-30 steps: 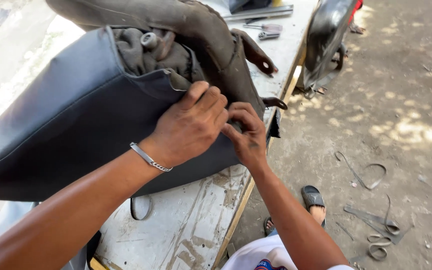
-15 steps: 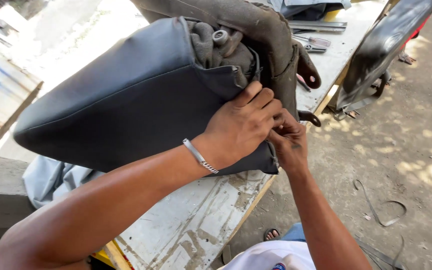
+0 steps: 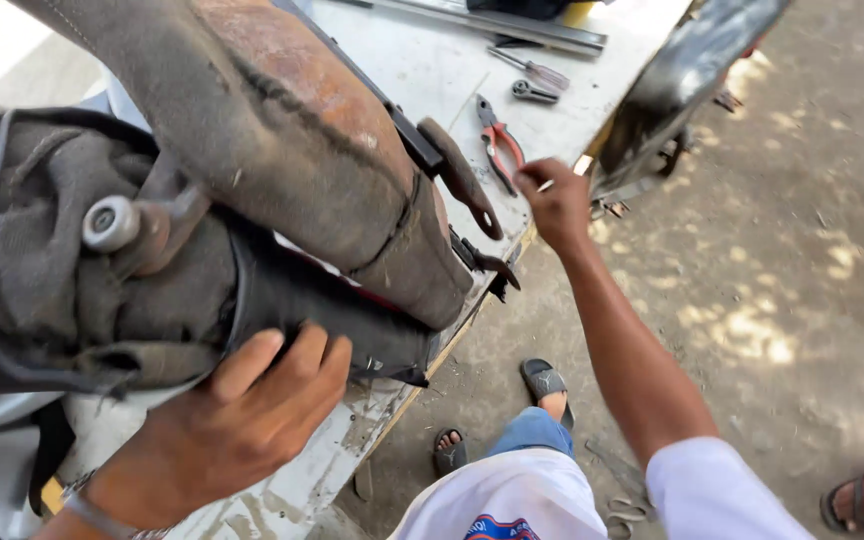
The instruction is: Securing black upholstery fabric to a motorcycle seat frame using pliers and metal clips.
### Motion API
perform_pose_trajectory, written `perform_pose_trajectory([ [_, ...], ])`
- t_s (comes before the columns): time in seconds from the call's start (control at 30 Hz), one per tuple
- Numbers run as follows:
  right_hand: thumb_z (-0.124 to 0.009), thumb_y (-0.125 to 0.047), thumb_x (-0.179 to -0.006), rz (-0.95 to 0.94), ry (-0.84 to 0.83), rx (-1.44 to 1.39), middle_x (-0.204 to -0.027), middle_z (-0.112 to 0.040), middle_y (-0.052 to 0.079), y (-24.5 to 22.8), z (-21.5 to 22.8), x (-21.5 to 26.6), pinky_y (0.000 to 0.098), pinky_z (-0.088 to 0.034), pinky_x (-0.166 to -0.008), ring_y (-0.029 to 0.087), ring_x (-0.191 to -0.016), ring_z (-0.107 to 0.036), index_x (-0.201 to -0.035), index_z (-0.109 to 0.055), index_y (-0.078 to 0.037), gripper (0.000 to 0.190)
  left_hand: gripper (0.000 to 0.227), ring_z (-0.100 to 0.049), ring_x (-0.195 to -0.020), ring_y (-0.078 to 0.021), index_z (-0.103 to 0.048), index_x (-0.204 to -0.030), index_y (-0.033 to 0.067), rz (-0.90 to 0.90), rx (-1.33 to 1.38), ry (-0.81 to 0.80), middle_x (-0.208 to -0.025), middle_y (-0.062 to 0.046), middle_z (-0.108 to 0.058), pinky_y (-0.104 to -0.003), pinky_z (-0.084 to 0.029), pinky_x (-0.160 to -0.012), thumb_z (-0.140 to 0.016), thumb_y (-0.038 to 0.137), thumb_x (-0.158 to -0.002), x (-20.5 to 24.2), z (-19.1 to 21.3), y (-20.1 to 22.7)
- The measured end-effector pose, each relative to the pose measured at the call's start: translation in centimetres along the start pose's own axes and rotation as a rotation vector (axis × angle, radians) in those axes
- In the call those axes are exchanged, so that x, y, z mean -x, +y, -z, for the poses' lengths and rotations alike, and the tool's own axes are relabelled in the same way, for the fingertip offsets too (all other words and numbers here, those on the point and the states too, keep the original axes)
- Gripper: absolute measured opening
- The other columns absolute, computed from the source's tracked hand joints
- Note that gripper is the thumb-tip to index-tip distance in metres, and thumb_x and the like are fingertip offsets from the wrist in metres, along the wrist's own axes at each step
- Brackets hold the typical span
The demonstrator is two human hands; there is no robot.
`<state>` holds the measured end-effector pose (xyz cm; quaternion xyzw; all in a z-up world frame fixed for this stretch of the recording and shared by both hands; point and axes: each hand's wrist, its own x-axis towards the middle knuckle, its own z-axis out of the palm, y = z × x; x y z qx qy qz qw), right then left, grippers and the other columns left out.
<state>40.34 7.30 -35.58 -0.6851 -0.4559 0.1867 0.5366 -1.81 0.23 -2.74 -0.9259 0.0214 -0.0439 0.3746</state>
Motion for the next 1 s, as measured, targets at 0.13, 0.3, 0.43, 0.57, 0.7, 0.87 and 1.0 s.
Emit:
perform_pose_trajectory([
  [0.13, -0.07, -0.031, -0.112, 0.028, -0.52, 0.56, -0.135, -0.074, 0.008, 4.5, -4.3, -4.6, 0.0555, -0.045, -0.11, 0.033, -0.133, -0.055, -0.123, -0.085, -0.015, 0.024, 0.045, -0.071, -0.13, -0.0234, -0.08, -0.133, 0.0184, -0.079, -0.02, -0.121, -0.14, 0.0, -0.075, -0.049, -0.035, -0.118, -0.043, 0.02, -0.109, 1.1, -0.6, 0.6],
  [0.3, -0.066, -0.029, -0.113, 0.335, -0.572, 0.822, -0.122, -0.078, 0.012, 7.7, -7.4, -7.9, 0.0544, -0.046, -0.102, 0.042, -0.174, -0.034, -0.084, -0.079, -0.009, 0.038, 0.035, -0.072, -0.116, -0.0095, -0.082, -0.113, 0.0198, 0.07, -0.095, -0.03, -0.126, 0.008, -0.08, -0.039, -0.037, -0.115, -0.048, 0.027, -0.119, -1.0, -0.3, 0.7],
  [0.43, -0.037, -0.008, -0.115, 0.617, -0.536, 0.959, -0.083, -0.066, 0.011, 13.0, -10.4, -10.0, 0.0586, -0.026, -0.146, 0.034, -0.091, -0.06, -0.08, -0.077, -0.002, 0.053, 0.041, -0.068, -0.132, -0.0186, -0.081, -0.129, 0.0257, 0.034, -0.082, -0.214, -0.144, 0.007, -0.074, -0.052, -0.024, -0.129, -0.042, 0.026, -0.115, 0.1, -0.1, 1.9],
  [0.57, -0.052, -0.014, -0.108, 0.472, -0.245, 0.822, -0.132, -0.066, 0.025, 14.0, -7.9, -9.1, 0.0517, -0.051, -0.075, 0.048, -0.125, -0.063, -0.147, -0.068, -0.001, 0.044, 0.036, -0.067, -0.131, -0.0142, -0.077, -0.133, 0.0246, 0.036, -0.123, -0.22, -0.143, 0.007, -0.07, -0.048, -0.028, -0.129, -0.044, 0.028, -0.119, -0.5, 0.7, 1.1],
  [0.7, -0.073, -0.01, -0.117, 0.107, 0.128, -0.029, -0.093, -0.073, 0.003, -2.5, 3.2, -2.4, 0.0344, -0.05, -0.08, 0.014, -0.09, -0.066, -0.11, -0.079, -0.005, 0.011, 0.03, -0.066, -0.128, -0.0079, -0.075, -0.13, 0.0252, 0.071, -0.146, -0.089, -0.136, 0.011, -0.067, -0.048, -0.021, -0.135, -0.047, 0.031, -0.121, -0.3, -0.1, 0.4],
  [0.87, -0.066, -0.002, -0.114, 0.058, 0.133, -0.397, -0.091, -0.067, 0.008, -21.8, 4.9, 16.9, 0.0333, -0.053, -0.083, 0.019, -0.086, -0.064, -0.096, -0.068, -0.004, 0.019, 0.032, -0.067, -0.125, -0.0091, -0.077, -0.119, 0.0268, 0.069, -0.065, 0.004, -0.131, 0.011, -0.071, -0.039, -0.025, -0.13, -0.044, 0.025, -0.121, -1.1, 0.6, -0.7],
  [1.0, -0.074, -0.016, -0.11, -0.12, -0.022, -0.712, -0.085, -0.065, 0.002, -27.4, -3.0, 25.0, 0.028, -0.046, -0.07, 0.011, -0.078, -0.057, -0.095, -0.073, -0.007, 0.017, 0.032, -0.066, -0.111, -0.0192, -0.072, -0.1, 0.0188, 0.054, 0.03, 0.081, -0.112, 0.003, -0.068, -0.032, -0.038, -0.11, -0.045, 0.007, -0.114, -1.7, 1.6, -0.6],
])
